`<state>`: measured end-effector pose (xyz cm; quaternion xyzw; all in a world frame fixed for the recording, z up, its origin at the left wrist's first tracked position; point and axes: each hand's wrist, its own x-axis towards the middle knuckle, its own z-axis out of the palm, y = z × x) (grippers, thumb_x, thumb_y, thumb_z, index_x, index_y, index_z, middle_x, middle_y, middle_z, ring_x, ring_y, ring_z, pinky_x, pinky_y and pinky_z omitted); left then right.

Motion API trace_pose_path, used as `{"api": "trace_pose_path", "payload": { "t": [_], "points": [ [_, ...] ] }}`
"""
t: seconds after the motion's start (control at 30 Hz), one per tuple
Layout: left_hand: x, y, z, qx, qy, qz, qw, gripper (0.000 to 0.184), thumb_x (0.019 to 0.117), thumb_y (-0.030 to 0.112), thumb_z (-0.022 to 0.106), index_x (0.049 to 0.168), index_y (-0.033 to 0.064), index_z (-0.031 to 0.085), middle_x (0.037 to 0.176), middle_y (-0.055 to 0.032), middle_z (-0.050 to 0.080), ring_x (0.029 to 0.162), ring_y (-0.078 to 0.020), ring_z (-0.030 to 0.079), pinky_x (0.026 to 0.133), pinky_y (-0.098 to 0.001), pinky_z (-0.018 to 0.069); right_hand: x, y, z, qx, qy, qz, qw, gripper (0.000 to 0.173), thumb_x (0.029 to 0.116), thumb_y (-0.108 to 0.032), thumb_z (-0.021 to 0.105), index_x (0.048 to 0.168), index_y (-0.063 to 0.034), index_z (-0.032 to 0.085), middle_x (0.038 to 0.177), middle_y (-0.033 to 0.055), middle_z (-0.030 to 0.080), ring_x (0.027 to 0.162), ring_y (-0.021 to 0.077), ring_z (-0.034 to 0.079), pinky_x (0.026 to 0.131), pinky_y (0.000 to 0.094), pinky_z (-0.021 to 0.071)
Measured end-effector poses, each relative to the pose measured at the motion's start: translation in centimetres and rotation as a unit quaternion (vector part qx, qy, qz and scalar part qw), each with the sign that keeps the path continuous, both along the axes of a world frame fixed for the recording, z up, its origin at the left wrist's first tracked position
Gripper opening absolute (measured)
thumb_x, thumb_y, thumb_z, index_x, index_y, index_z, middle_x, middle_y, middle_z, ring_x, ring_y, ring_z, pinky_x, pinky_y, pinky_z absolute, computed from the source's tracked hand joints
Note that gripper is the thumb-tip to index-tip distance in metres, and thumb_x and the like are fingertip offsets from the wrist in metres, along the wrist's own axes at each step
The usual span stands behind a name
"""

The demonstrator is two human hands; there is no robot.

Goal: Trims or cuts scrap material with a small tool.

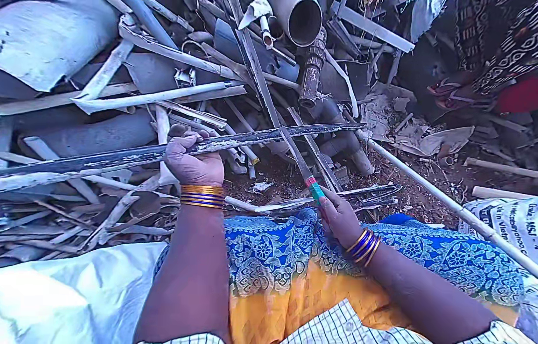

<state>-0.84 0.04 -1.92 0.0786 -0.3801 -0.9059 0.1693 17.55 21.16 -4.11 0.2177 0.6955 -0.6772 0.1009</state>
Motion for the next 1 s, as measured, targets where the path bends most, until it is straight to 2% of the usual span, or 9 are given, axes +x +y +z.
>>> {"api": "trace_pose_path", "payload": {
  "t": [0.1, 0.23, 0.37, 0.47, 0.53, 0.63, 0.8, 0.9, 1.0],
  "points": [
    [0.3, 1.1, -0.1, -0.013, 0.019, -0.022, 0.999, 0.024, 0.0915, -0.003, 0.038, 0.087, 0.0152, 0.053, 0.075, 0.0004, 0.061, 0.077, -0.0153, 0.065, 0.084, -0.0389, 0.0554, -0.5, 0.9, -0.9, -0.031, -0.026, -0.078, 0.996, 0.043, 0.1137, -0.019, 0.033, 0.152, -0.0005, 0.041, 0.072, 0.0005, 0.053, 0.046, 0.0039, 0.040, 0.042, 0.0194, 0.0357],
    [0.4, 1.1, -0.6, -0.045, 0.030, -0.020, 0.998, 0.026, 0.0927, -0.003, 0.037, 0.094, 0.0156, 0.055, 0.078, 0.0015, 0.063, 0.079, -0.0154, 0.067, 0.083, -0.0393, 0.0571, 1.3, -0.5, 1.0, -0.049, 0.005, 0.007, 0.999, 0.047, 0.1119, -0.018, 0.034, 0.155, 0.0006, 0.037, 0.074, -0.0009, 0.052, 0.047, 0.0033, 0.040, 0.043, 0.0195, 0.0370],
    [0.9, 2.0, -0.1, -0.054, -0.019, -0.023, 0.998, 0.025, 0.0940, -0.004, 0.038, 0.096, 0.0157, 0.054, 0.081, 0.0022, 0.062, 0.081, -0.0140, 0.066, 0.083, -0.0375, 0.0567, 0.7, 0.3, 0.5, -0.066, -0.020, -0.073, 0.995, 0.043, 0.1135, -0.020, 0.035, 0.151, -0.0004, 0.042, 0.072, 0.0002, 0.052, 0.044, 0.0033, 0.038, 0.040, 0.0189, 0.0341],
    [1.4, 2.5, 0.0, -0.073, -0.030, -0.024, 0.997, 0.022, 0.0950, -0.003, 0.040, 0.099, 0.0140, 0.054, 0.083, 0.0009, 0.062, 0.083, -0.0155, 0.066, 0.085, -0.0387, 0.0565, 1.6, -0.2, 0.8, -0.041, 0.004, -0.033, 0.999, 0.044, 0.1126, -0.019, 0.034, 0.153, -0.0016, 0.041, 0.072, -0.0014, 0.053, 0.045, 0.0033, 0.040, 0.040, 0.0190, 0.0357],
    [2.0, 2.3, 0.2, -0.103, -0.050, -0.034, 0.993, 0.016, 0.0999, 0.003, 0.043, 0.107, 0.0121, 0.054, 0.091, -0.0006, 0.063, 0.089, -0.0150, 0.066, 0.088, -0.0372, 0.0558, 2.0, 0.0, 0.3, -0.037, 0.017, -0.053, 0.998, 0.043, 0.1120, -0.019, 0.033, 0.150, -0.0021, 0.044, 0.070, -0.0022, 0.054, 0.043, 0.0025, 0.040, 0.038, 0.0182, 0.0348],
    [2.6, 2.3, 0.4, -0.143, -0.062, -0.091, 0.984, 0.021, 0.1060, 0.014, 0.045, 0.123, 0.0076, 0.056, 0.112, -0.0075, 0.066, 0.103, -0.0160, 0.063, 0.095, -0.0369, 0.0513, 0.9, 0.5, -1.0, -0.040, -0.014, -0.154, 0.987, 0.037, 0.1137, -0.025, 0.034, 0.143, -0.0068, 0.048, 0.066, -0.0037, 0.053, 0.040, 0.0011, 0.038, 0.035, 0.0167, 0.0307],
    [2.4, 3.3, 0.1, -0.186, -0.030, -0.174, 0.967, 0.028, 0.1081, 0.017, 0.048, 0.132, 0.0044, 0.056, 0.127, -0.0108, 0.066, 0.112, -0.0159, 0.063, 0.097, -0.0366, 0.0509, 3.8, -2.3, -1.4, 0.025, 0.065, 0.079, 0.994, 0.046, 0.1050, -0.023, 0.039, 0.142, -0.0016, 0.055, 0.066, -0.0067, 0.057, 0.044, 0.0006, 0.043, 0.040, 0.0184, 0.0373],
    [2.6, 3.4, 0.8, -0.235, -0.029, -0.181, 0.955, 0.033, 0.1077, 0.019, 0.048, 0.134, 0.0002, 0.057, 0.132, -0.0149, 0.063, 0.114, -0.0184, 0.061, 0.097, -0.0389, 0.0494, 3.2, -1.6, -1.1, 0.013, 0.020, -0.016, 1.000, 0.040, 0.1104, -0.021, 0.036, 0.142, -0.0014, 0.051, 0.065, -0.0045, 0.053, 0.041, 0.0013, 0.039, 0.037, 0.0179, 0.0335],
    [2.4, 2.9, 1.2, -0.243, -0.053, -0.181, 0.952, 0.037, 0.1087, 0.022, 0.048, 0.138, 0.0005, 0.056, 0.131, -0.0153, 0.064, 0.112, -0.0185, 0.060, 0.096, -0.0363, 0.0477, 1.2, 1.5, 0.0, -0.002, -0.057, -0.133, 0.989, 0.021, 0.1133, -0.027, 0.031, 0.121, -0.0118, 0.045, 0.067, -0.0091, 0.052, 0.043, -0.0018, 0.042, 0.039, 0.0156, 0.0370]
  ]
}}
